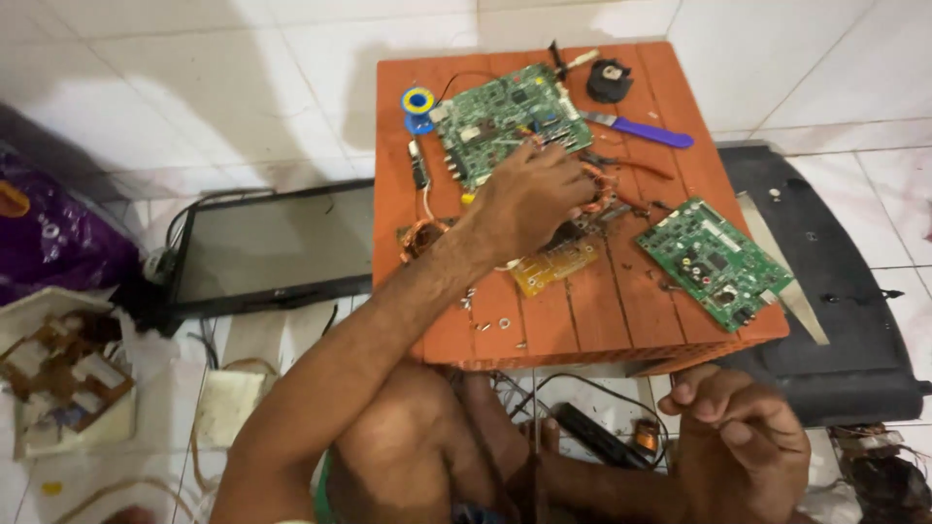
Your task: The person sits on the floor at a low wooden table and works on a small electric motor stator, manipulating and adjusting the copper coil windings by hand among disassembled TV boards and parts. They reposition the motor, work the wire ends, and handle the coil assembly throughout the clip.
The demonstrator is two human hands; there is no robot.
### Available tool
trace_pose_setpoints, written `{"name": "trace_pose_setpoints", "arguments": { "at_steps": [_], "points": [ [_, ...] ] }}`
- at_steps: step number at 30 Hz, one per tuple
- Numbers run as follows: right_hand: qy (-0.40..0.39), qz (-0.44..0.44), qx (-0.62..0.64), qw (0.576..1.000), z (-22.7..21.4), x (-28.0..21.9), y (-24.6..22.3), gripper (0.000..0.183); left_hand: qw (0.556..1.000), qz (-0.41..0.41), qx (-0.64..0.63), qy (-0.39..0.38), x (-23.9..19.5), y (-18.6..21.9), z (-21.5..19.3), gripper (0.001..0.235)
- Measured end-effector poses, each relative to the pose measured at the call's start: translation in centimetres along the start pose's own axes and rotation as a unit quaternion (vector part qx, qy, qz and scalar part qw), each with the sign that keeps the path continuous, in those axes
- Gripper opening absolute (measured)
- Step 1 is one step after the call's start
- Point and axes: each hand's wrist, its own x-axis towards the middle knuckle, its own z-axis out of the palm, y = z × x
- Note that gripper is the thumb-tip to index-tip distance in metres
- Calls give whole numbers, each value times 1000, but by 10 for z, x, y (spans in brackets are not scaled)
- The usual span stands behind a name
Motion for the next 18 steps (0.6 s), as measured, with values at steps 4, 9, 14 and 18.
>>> {"name": "trace_pose_setpoints", "arguments": {
  "at_steps": [4, 9, 14, 18],
  "points": [
    [22, 7, -5, 1000, -25, -13, 12, 12, 998, 20, 52, 32, -2, 1, -4, 25],
    [-6, 7, -71, 997, -54, -14, 16, 10, 998, 11, 59, 9, -4, -1, 7, 34],
    [11, 16, -207, 978, -41, -21, 1, 10, 993, 25, -13, 115, -5, -6, 22, 8],
    [97, 62, -197, 974, -70, -41, 4, 51, 987, 36, 3, 158, -6, -6, 25, 8]
  ]
}}
